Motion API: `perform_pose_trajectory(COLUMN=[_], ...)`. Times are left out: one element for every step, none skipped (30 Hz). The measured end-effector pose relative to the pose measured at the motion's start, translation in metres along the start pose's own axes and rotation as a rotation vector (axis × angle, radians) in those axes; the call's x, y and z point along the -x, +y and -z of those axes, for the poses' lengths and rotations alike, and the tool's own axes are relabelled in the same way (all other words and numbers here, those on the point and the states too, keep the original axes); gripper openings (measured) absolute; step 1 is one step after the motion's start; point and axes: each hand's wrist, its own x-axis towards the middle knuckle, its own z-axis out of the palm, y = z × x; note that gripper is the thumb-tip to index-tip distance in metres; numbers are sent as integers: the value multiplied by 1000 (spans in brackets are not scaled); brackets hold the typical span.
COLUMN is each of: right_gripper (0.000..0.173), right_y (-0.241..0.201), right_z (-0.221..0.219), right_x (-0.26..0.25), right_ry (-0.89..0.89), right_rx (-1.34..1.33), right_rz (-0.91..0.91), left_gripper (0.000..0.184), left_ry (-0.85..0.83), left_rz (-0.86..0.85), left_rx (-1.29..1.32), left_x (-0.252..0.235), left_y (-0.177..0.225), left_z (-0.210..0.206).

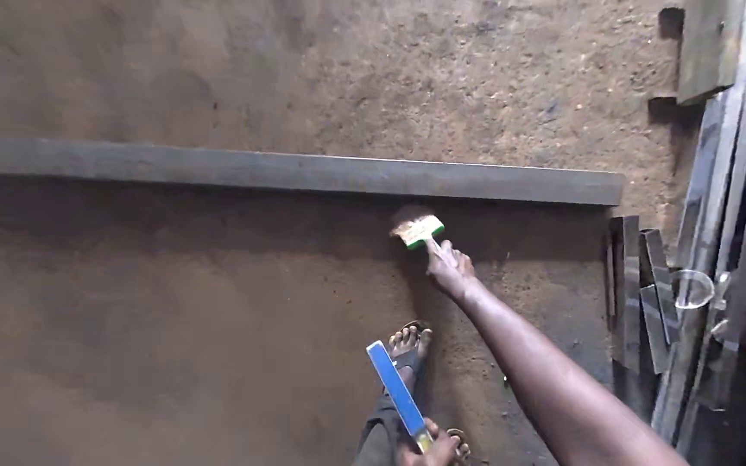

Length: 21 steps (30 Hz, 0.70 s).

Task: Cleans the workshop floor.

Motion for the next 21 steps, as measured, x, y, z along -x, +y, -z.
perform_pose_trajectory(right_gripper=[61,62,63,62,60,58,56,54,50,47,46,45,45,46,48,50,51,52,55,58,58], right_y=[15,34,57,78,96,109,113,110,104,93,80,66,48,29,9,-5,-13,-13,-3,16,43], right_z=[-12,-25,-37,-45,-49,-49,-42,-30,-16,-1,12,22,31,39,45,49,48,44,35,21,4], right_x=[10,27,49,71,92,109,121,128,128,123,111,93,73,50,29,11,-3,-10,-9,0,15], right_ry=[-14,-45,-92,-173,-268,-359,-424,-447,-420,-371,-314,-249,-175,-124,-96,-73,-55,-51,-50,-44,-56], right_rx=[20,38,62,103,161,199,218,226,225,216,206,197,184,180,185,198,221,244,242,217,184], right_rz=[-5,-19,-42,-92,-148,-204,-249,-269,-255,-221,-179,-128,-73,-29,3,26,38,37,31,25,5], left_gripper=[15,16,18,19,20,20,19,19,18,17,17,16,16,16,16,16,17,16,16,16,17], left_ry=[28,59,90,120,145,163,178,189,199,206,206,205,205,204,206,204,201,192,189,188,184], left_rz=[-3,-12,-21,-28,-25,-10,9,24,32,26,21,16,11,7,4,5,4,5,1,-2,-6], left_rx=[46,82,107,124,137,146,152,156,154,148,142,138,131,117,101,90,84,82,86,94,103], left_x=[-3,-6,-10,-16,-21,-25,-28,-30,-31,-31,-32,-32,-32,-31,-31,-30,-30,-30,-29,-28,-27], left_y=[11,20,27,33,36,38,39,40,40,40,38,36,34,31,29,28,27,26,24,23,21], left_z=[-1,-2,-3,-2,-1,0,2,2,1,-1,-2,-3,-3,-4,-5,-6,-6,-5,-5,-5,-5])
